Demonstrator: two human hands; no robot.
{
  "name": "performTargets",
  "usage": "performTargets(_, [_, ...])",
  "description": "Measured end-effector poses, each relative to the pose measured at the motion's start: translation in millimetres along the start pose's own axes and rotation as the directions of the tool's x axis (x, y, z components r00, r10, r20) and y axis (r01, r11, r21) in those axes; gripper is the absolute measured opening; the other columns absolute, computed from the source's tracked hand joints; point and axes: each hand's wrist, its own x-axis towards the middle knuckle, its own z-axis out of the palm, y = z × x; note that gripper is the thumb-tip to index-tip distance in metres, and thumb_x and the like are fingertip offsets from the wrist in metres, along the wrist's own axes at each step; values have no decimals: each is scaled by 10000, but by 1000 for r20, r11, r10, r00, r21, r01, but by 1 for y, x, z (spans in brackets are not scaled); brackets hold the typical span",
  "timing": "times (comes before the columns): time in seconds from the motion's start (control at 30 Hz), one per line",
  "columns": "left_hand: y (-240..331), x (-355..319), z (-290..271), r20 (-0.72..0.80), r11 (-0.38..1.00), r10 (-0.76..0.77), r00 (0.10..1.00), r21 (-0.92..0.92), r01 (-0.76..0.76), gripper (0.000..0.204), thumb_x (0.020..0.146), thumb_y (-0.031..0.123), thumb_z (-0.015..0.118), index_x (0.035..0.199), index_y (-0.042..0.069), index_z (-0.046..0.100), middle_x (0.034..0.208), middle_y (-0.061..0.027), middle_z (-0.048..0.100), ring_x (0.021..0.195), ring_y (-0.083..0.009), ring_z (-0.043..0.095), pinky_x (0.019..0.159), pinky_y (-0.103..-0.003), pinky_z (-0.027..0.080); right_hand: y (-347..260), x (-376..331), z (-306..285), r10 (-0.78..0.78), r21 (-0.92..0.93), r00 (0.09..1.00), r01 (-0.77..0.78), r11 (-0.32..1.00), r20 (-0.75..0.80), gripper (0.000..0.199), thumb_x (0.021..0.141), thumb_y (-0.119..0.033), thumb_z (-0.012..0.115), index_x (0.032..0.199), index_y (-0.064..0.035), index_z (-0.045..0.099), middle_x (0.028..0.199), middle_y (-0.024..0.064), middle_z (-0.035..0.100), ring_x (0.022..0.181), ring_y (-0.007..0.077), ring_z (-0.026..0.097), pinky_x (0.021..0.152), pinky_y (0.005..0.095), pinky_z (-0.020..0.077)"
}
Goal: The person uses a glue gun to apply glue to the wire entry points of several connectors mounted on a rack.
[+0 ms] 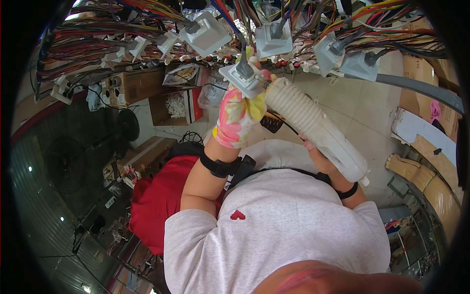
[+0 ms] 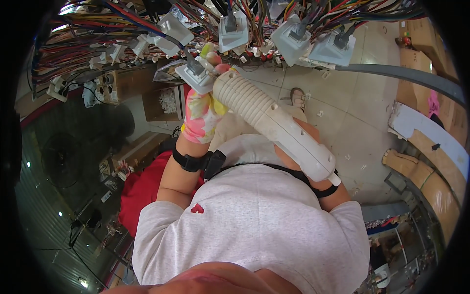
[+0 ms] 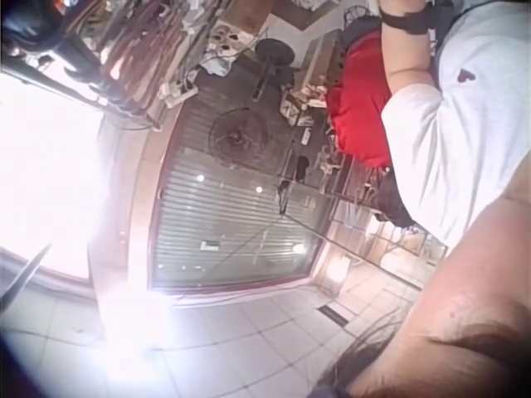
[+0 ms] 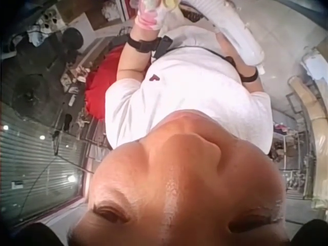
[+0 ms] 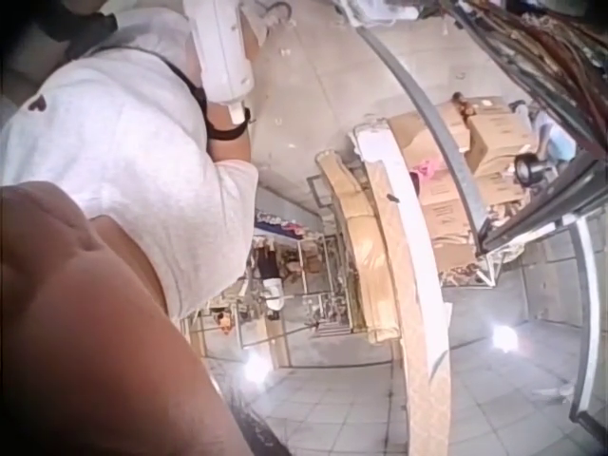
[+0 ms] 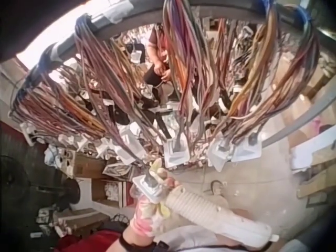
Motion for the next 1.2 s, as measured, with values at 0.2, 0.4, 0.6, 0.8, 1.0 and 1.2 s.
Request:
performTargets(0.2, [1, -2, 1, 19, 998, 11, 1000, 55, -12, 673, 792, 132, 701, 1376, 104, 368, 1250, 2, 534, 1057, -195, 532, 1045, -410, 369, 1, -2, -3, 46, -44, 998, -44, 998, 31, 196, 863, -67, 609, 1045, 1, 633, 934, 93, 670, 876, 173, 634, 772, 288, 505])
performTargets(0.4, [2, -2, 4, -39, 999, 4, 999, 45, -2, 640, 800, 149, 699, 1360, 106, 391, 1238, 9, 536, 1044, -192, 532, 1031, -413, 380, -17, 3, 1, 82, 28, 996, -83, 996, 27, 175, 864, -59, 593, 1022, 1, 640, 913, 83, 665, 851, 162, 625, 763, 284, 500])
performTargets(0.6, [1, -2, -1, 10, 999, 21, 1000, 24, -21, 615, 800, 138, 694, 1344, 94, 412, 1246, -5, 543, 1045, -201, 539, 1032, -422, 369, -2, -2, 0, 138, 85, 990, -138, 987, 0, 176, 868, -54, 587, 1029, 3, 629, 929, 88, 657, 852, 167, 618, 760, 285, 496])
performTargets(0.8, [8, -5, -2, -45, 987, -89, 995, -136, 82, 574, 870, 111, 594, 1394, 136, 361, 1209, -13, 534, 1048, -185, 513, 986, -374, 394, -1, -1, -5, 11, -84, 999, -7, 996, 39, 186, 869, -40, 585, 1045, 7, 623, 944, 90, 653, 865, 167, 617, 757, 287, 501])
performTargets(1.0, [4, -4, 0, -41, 999, -16, 999, -42, 15, 585, 787, 63, 682, 1318, 81, 439, 1216, -22, 564, 1071, -228, 564, 959, -335, 471, 0, -5, -5, 81, -45, 997, -82, 996, -8, 179, 854, -28, 593, 1024, 10, 636, 916, 91, 664, 843, 178, 629, 749, 295, 509])
performTargets(1.2, [3, -4, 9, -54, 999, 22, 998, 34, -20, 594, 793, 164, 713, 1312, 83, 436, 1151, -20, 576, 1037, -190, 559, 1045, -376, 385, -25, 13, -10, -73, -124, 996, 80, 989, 58, 241, 760, -63, 659, 996, -14, 651, 896, 136, 668, 801, 259, 653, 724, 342, 513])
